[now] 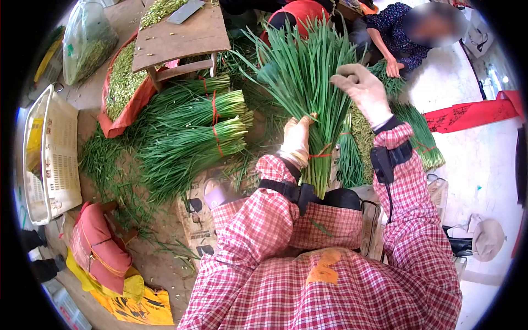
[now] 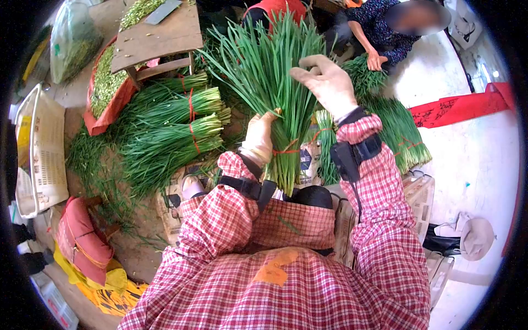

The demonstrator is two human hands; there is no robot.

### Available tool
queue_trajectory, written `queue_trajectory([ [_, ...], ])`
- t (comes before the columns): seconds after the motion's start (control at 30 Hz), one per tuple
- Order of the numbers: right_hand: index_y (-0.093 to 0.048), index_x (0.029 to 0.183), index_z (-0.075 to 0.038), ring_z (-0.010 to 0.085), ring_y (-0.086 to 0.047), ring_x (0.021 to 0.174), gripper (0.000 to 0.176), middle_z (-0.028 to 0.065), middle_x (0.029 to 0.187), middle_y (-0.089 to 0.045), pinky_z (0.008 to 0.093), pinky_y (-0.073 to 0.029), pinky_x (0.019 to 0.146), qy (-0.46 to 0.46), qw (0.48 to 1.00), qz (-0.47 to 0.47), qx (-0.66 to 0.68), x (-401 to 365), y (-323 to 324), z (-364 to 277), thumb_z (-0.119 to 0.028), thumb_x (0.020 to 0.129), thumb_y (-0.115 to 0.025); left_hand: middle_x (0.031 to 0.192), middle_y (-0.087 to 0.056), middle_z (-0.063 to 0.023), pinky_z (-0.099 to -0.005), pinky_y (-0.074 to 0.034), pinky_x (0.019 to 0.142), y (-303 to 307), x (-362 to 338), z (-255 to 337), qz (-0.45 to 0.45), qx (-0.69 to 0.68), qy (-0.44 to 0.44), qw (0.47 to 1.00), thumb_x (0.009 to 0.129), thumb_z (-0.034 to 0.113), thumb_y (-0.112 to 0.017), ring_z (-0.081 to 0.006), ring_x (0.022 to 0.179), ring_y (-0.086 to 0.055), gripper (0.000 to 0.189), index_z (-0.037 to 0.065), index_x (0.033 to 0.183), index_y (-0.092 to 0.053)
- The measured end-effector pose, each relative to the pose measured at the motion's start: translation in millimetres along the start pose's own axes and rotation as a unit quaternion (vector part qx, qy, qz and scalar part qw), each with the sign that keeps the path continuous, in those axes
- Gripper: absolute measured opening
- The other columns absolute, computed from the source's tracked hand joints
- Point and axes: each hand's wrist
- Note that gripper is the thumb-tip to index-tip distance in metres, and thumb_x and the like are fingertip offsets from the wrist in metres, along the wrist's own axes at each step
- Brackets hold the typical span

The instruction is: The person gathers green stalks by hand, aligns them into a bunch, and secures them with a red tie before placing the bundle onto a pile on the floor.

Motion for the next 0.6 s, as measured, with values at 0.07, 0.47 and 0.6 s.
queue_trajectory([
  [0.07,-0.069,0.107,-0.007,0.0236,-0.068,0.081,0.052,0.0086,0.089,-0.071,0.0346,-0.052,0.075,-0.031,0.991,-0.068,-0.107,7.0,-12.9,-3.2,-0.053,0.082,-0.071,0.087,-0.070,-0.0067,-0.0318,-0.054,0.073,-3.0,-7.3,4.5,0.000,0.001,-0.019,1.000,0.088,0.009,-0.061,-0.0190,0.075,-0.065,0.014,0.002,0.099,-0.068],
  [0.47,-0.065,0.109,-0.003,0.0206,-0.066,0.088,0.037,0.0093,0.094,-0.068,0.0326,-0.053,0.079,-0.057,0.979,-0.162,-0.108,-14.9,44.2,70.4,-0.033,0.088,-0.071,0.088,-0.068,-0.0071,-0.0335,-0.053,0.064,6.0,9.6,-0.8,0.068,0.026,-0.069,0.995,0.088,0.009,-0.065,-0.0188,0.070,-0.063,0.016,0.001,0.102,-0.065],
  [0.6,-0.035,0.149,0.000,0.0278,-0.059,0.118,0.092,0.0213,0.131,-0.060,0.0350,-0.044,0.104,-0.111,0.965,-0.233,0.046,-77.6,-58.3,85.5,-0.033,0.076,-0.080,0.103,-0.069,-0.0066,-0.0310,-0.052,0.080,-17.4,-16.4,13.8,-0.041,-0.034,-0.049,0.997,0.087,0.003,-0.066,-0.0181,0.090,-0.064,0.027,0.002,0.113,-0.062],
])
Point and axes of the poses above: each hand's wrist, its own x-axis towards the middle knuckle, its own y-axis out of the back of the hand, z = x × y
